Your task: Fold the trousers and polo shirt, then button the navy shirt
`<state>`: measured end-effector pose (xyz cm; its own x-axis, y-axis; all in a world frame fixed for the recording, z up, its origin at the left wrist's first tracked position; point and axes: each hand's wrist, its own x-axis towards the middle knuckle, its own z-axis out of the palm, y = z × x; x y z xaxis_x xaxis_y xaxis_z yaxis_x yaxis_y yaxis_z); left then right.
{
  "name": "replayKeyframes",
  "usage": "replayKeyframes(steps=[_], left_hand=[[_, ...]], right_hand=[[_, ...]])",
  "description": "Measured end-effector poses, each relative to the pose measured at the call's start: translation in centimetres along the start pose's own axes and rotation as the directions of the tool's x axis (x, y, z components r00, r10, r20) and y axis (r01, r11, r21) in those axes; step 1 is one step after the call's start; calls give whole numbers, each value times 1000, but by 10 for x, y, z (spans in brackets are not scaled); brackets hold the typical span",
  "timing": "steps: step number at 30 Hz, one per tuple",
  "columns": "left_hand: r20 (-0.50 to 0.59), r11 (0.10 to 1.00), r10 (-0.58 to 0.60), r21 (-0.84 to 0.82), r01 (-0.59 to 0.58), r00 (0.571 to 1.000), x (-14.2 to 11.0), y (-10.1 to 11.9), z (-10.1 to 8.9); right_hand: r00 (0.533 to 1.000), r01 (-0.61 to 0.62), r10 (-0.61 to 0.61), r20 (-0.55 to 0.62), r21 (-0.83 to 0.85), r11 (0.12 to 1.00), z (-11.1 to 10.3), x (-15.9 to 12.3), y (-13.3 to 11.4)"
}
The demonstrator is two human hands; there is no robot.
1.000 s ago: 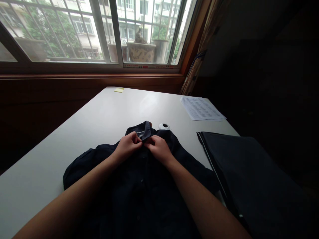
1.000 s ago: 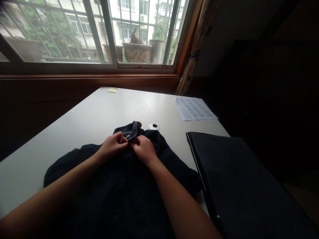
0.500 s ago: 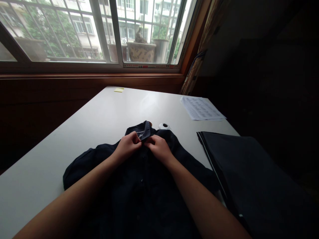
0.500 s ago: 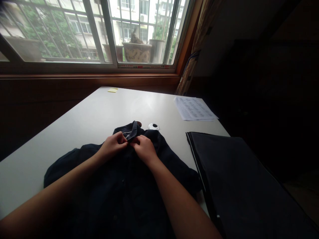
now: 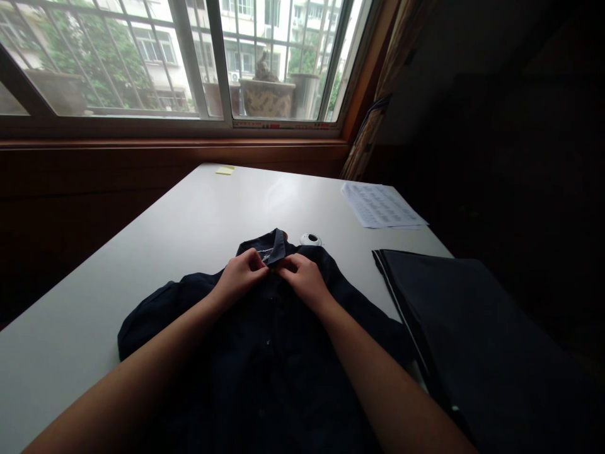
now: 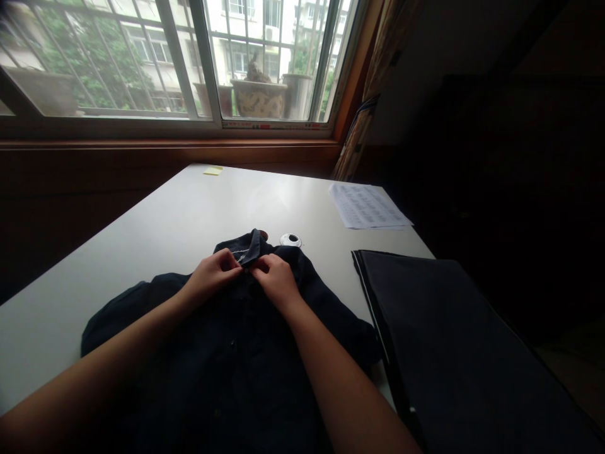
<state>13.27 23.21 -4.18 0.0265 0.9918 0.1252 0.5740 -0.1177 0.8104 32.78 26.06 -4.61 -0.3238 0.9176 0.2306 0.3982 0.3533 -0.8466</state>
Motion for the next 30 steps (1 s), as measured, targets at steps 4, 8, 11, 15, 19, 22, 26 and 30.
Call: replayKeyframes(steps=[4,8,11,15,19,22,26,30], left_hand=[[-3,1000,5,-18,-5,1000,0,-3,1],[1,999,6,-40,-6,1000,0,-4,1],[5,998,-6,-63,6,1000,0,-4,1],[17,995,-19,-93,20,1000,1,-4,1],[11,991,-31,-126,33,999,2,-4,1],[17,985,-52,-163,54,999,2,-4,1],[20,983,-64,-169,66,998,2,-3,0],[-7,979,-73,-190,70,997,2,-2,-1]], right_hand=[[1000,5,-5,3,11,1000,-1,0,-1],[1000,2,-2,6,6,1000,-1,0,-2],[1000,4,-4,5,6,1000,-1,0,-1],[1000,17,-17,5,-7,1000,0,0,1],[999,36,-36,-4,-51,998,-1,0,1],[1000,20,-21,-16,-69,997,-1,0,0],[1000,16,-17,-22,-58,998,0,0,-1],[1000,7,-8,-25,-39,999,0,0,0]])
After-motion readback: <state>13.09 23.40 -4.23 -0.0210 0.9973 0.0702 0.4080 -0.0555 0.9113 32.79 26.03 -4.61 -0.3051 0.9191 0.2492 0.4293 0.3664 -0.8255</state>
